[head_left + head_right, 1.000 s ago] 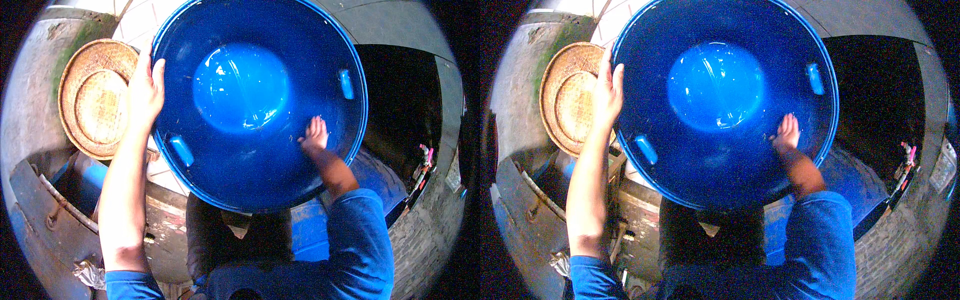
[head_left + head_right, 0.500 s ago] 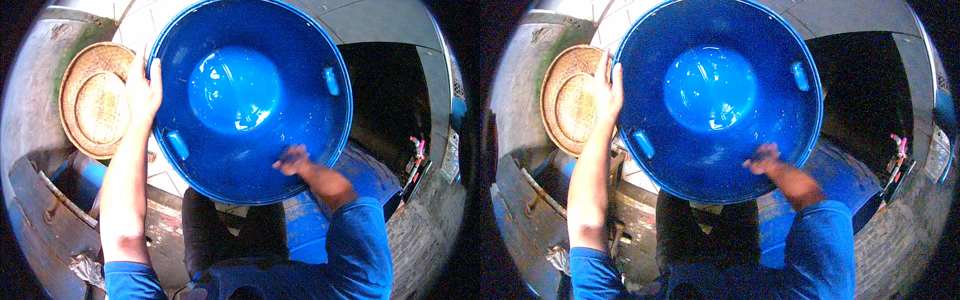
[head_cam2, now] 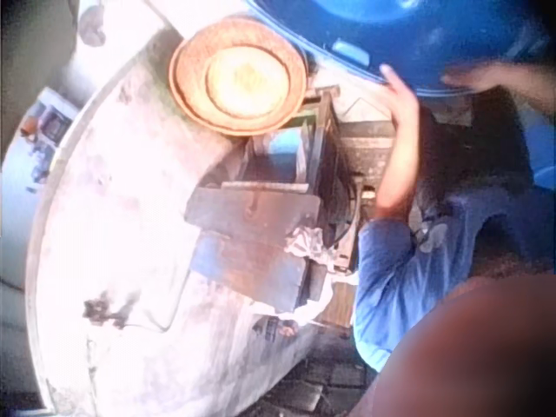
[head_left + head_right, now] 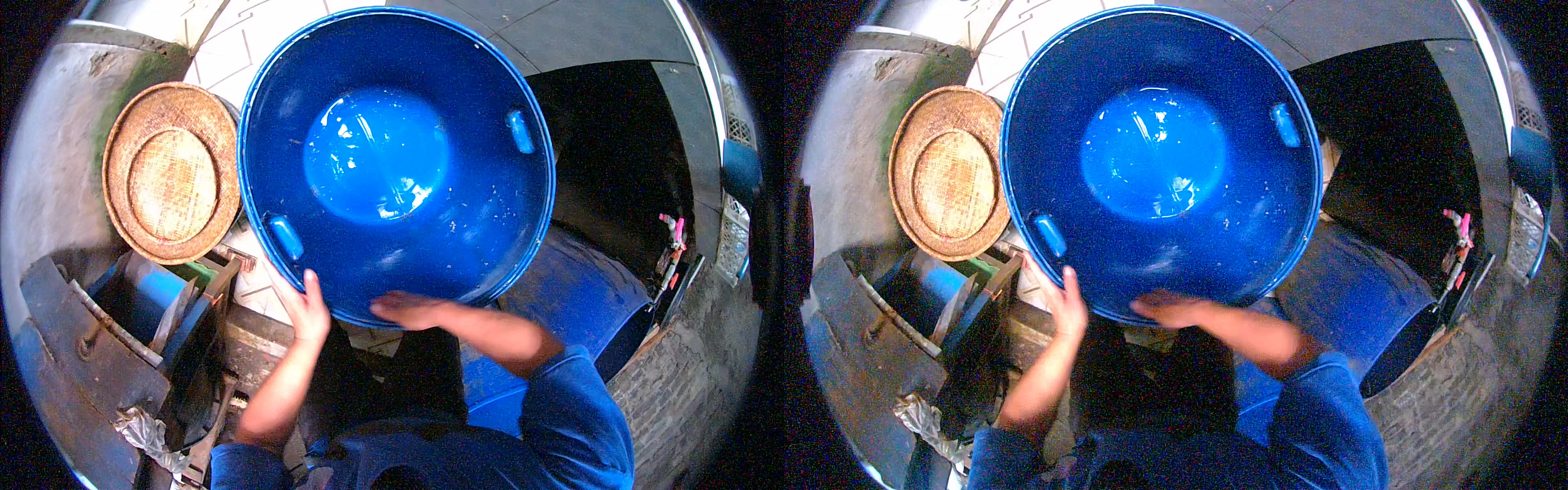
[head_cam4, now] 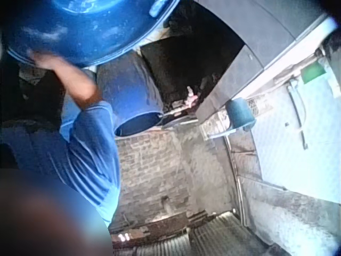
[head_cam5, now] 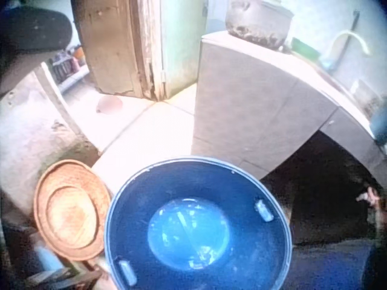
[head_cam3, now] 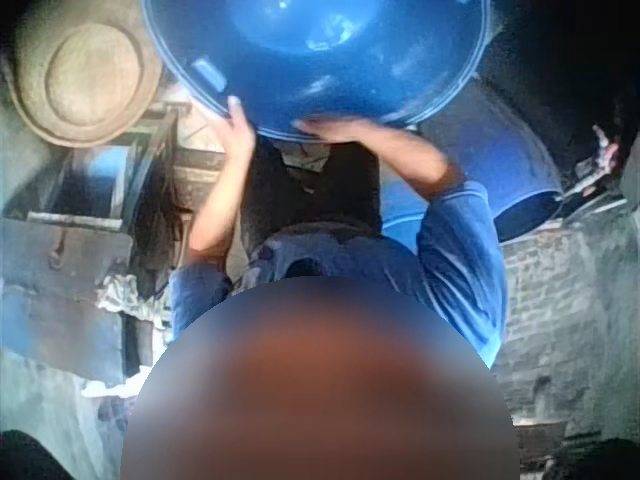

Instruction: The person scrubs the inside of a large blue plastic bucket with a steel wool pad, then rinses it with water from a scoop. They flip the bucket over and scrub the outside bottom surface, then rinse it again.

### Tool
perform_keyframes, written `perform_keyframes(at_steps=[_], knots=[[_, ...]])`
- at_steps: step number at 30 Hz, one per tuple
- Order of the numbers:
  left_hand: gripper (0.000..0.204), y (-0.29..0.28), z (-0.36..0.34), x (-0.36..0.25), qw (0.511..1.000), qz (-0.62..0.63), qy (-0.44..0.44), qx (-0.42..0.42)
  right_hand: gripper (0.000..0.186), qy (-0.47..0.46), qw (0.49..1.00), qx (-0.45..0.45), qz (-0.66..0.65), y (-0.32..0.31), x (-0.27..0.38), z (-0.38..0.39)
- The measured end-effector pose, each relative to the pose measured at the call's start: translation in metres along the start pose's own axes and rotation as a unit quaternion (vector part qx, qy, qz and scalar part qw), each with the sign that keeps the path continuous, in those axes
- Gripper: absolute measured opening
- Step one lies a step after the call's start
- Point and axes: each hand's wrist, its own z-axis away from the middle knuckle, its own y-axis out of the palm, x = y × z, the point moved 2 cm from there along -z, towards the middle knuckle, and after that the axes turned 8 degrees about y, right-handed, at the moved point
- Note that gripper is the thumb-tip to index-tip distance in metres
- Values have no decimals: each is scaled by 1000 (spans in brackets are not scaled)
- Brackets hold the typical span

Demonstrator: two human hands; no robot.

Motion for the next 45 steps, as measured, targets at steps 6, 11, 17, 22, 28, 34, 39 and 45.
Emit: perform_keyframes(at_steps=[6,11,17,22,28,34,39,45], knots=[[71,29,15,4,990,96,-51,-89,81,417,765,-191,453,-101,-84,128],[66,17,-38,6,998,28,35,-40,82,279,932,-62,224,-26,-32,76],[61,-20,-188,10,975,-76,204,38,81,238,935,-59,256,-57,-28,95],[77,-20,-152,-10,983,-75,169,20,84,362,886,-87,276,-78,-27,97],[69,22,-63,-18,996,83,20,33,80,74,996,6,54,-33,-9,49],[58,29,-93,-21,997,63,32,9,93,389,883,-87,248,-103,-89,49],[57,19,-125,-13,998,44,49,20,85,-132,956,-170,-197,-26,48,-83],[52,4,-156,-6,996,-23,86,22,77,-177,934,-261,-168,-55,66,-186]])
